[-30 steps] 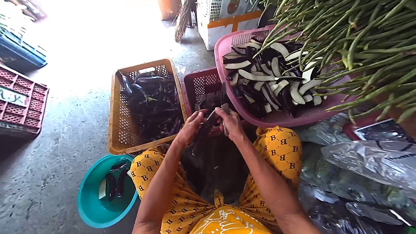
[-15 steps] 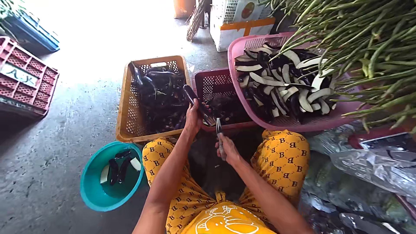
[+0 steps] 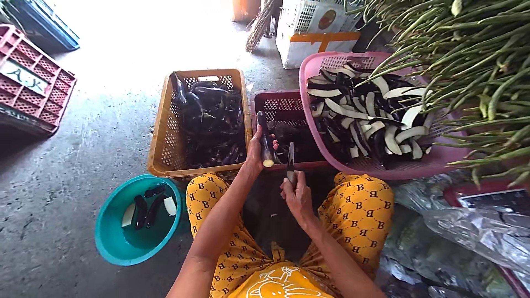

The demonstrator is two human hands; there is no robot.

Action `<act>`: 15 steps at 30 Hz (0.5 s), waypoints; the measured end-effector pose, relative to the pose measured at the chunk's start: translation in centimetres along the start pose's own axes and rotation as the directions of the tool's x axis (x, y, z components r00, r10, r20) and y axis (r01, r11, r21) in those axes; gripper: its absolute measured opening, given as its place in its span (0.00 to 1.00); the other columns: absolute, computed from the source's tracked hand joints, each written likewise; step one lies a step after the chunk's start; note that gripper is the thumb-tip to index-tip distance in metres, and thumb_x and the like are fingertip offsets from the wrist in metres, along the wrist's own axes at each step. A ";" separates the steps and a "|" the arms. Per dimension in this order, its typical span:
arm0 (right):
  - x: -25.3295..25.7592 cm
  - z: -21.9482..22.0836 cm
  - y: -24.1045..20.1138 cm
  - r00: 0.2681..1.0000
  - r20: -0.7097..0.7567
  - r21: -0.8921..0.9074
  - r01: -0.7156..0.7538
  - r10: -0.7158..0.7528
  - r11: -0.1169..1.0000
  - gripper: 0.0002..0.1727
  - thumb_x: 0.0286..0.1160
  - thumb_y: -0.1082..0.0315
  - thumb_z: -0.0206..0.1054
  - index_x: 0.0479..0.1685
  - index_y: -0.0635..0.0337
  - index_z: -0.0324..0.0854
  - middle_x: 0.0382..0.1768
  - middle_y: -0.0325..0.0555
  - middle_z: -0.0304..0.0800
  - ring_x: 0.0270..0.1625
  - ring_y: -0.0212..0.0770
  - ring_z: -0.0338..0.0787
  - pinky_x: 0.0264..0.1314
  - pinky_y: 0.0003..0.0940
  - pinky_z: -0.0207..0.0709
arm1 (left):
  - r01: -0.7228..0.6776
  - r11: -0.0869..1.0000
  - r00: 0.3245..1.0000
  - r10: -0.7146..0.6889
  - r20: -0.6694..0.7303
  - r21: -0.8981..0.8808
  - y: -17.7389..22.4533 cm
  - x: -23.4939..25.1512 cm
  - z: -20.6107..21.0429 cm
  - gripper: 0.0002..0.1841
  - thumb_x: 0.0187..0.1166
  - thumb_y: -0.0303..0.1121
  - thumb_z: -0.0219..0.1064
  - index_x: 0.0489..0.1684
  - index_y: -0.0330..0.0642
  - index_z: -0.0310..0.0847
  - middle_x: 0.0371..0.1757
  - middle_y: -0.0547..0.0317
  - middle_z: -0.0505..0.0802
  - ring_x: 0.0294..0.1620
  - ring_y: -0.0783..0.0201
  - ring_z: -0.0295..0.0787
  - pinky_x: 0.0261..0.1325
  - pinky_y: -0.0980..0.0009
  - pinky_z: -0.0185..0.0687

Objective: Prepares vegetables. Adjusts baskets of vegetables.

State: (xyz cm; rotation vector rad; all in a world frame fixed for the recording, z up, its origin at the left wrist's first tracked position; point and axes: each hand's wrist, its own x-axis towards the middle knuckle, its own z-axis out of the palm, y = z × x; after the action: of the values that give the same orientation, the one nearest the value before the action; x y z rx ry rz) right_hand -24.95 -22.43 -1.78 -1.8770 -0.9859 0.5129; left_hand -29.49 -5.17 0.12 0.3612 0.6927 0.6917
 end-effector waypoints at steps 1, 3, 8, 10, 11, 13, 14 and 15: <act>0.2 0.0 0.0 0.998 -0.025 -0.041 0.053 -0.054 0.998 0.22 0.82 0.70 0.60 0.69 0.79 0.73 0.32 0.55 0.92 0.28 0.45 0.93 0.35 0.41 0.88 | 0.004 1.000 1.000 -0.004 -0.021 0.015 -0.1 0.1 0.1 0.22 0.90 0.58 0.49 0.55 0.50 0.74 0.33 0.61 0.88 0.19 0.73 0.83 0.19 0.80 0.80; 0.1 0.5 -0.1 0.990 -0.045 -0.153 0.128 -0.136 0.980 0.22 0.81 0.72 0.60 0.68 0.80 0.74 0.32 0.59 0.92 0.28 0.50 0.93 0.34 0.44 0.87 | 0.011 0.999 0.998 -0.009 -0.058 0.031 -0.3 0.3 0.1 0.22 0.90 0.59 0.47 0.56 0.50 0.73 0.34 0.61 0.89 0.18 0.73 0.82 0.18 0.81 0.78; -1.1 2.3 0.8 0.956 -0.101 -0.296 0.235 -0.275 0.926 0.21 0.84 0.69 0.61 0.63 0.82 0.77 0.34 0.61 0.92 0.30 0.52 0.94 0.32 0.43 0.87 | 0.038 0.999 0.985 -0.036 -0.167 0.011 -0.8 0.5 0.3 0.23 0.92 0.59 0.44 0.51 0.50 0.73 0.29 0.62 0.84 0.18 0.71 0.80 0.19 0.80 0.77; -1.0 2.6 1.0 0.943 -0.126 -0.305 0.258 -0.307 0.917 0.20 0.83 0.68 0.61 0.61 0.82 0.77 0.34 0.60 0.92 0.30 0.50 0.94 0.32 0.41 0.87 | 0.036 0.999 0.983 -0.035 -0.180 0.002 -1.1 0.6 0.4 0.22 0.92 0.58 0.44 0.50 0.50 0.73 0.29 0.62 0.83 0.18 0.72 0.80 0.19 0.80 0.77; -1.0 2.7 1.2 0.934 -0.137 -0.308 0.276 -0.329 0.911 0.20 0.83 0.68 0.61 0.60 0.82 0.78 0.34 0.60 0.92 0.30 0.50 0.94 0.32 0.40 0.87 | 0.035 0.999 0.982 -0.034 -0.186 0.003 -1.1 0.5 0.4 0.22 0.92 0.58 0.44 0.50 0.50 0.72 0.29 0.63 0.83 0.18 0.72 0.80 0.19 0.81 0.77; -0.9 2.9 1.3 0.921 -0.143 -0.312 0.305 -0.361 0.900 0.20 0.83 0.68 0.61 0.59 0.82 0.78 0.34 0.60 0.93 0.30 0.49 0.94 0.32 0.39 0.87 | 0.024 1.000 0.980 -0.023 -0.199 0.004 -1.1 0.5 0.6 0.23 0.92 0.59 0.42 0.51 0.51 0.72 0.29 0.63 0.82 0.18 0.73 0.79 0.20 0.81 0.76; -0.9 3.0 1.5 0.922 -0.137 -0.321 0.306 -0.363 0.897 0.20 0.82 0.69 0.61 0.59 0.82 0.78 0.34 0.60 0.93 0.30 0.49 0.95 0.32 0.39 0.88 | 0.020 1.000 0.978 -0.020 -0.208 -0.001 -1.1 0.4 0.7 0.23 0.92 0.59 0.42 0.51 0.51 0.71 0.29 0.63 0.82 0.18 0.73 0.78 0.20 0.81 0.76; -1.0 3.2 1.7 0.925 -0.131 -0.332 0.299 -0.358 0.895 0.20 0.82 0.69 0.62 0.60 0.82 0.78 0.35 0.60 0.93 0.30 0.50 0.95 0.32 0.40 0.88 | 0.020 1.000 0.976 -0.022 -0.215 -0.015 -1.2 0.5 0.8 0.23 0.93 0.58 0.41 0.51 0.50 0.71 0.29 0.63 0.82 0.18 0.73 0.78 0.20 0.81 0.76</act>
State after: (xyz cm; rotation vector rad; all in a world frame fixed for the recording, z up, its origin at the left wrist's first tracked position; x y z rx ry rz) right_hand -27.02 -21.93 -4.82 -1.9268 -1.2788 -0.0266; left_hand -28.13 -5.70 -0.17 0.2694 0.8958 0.7212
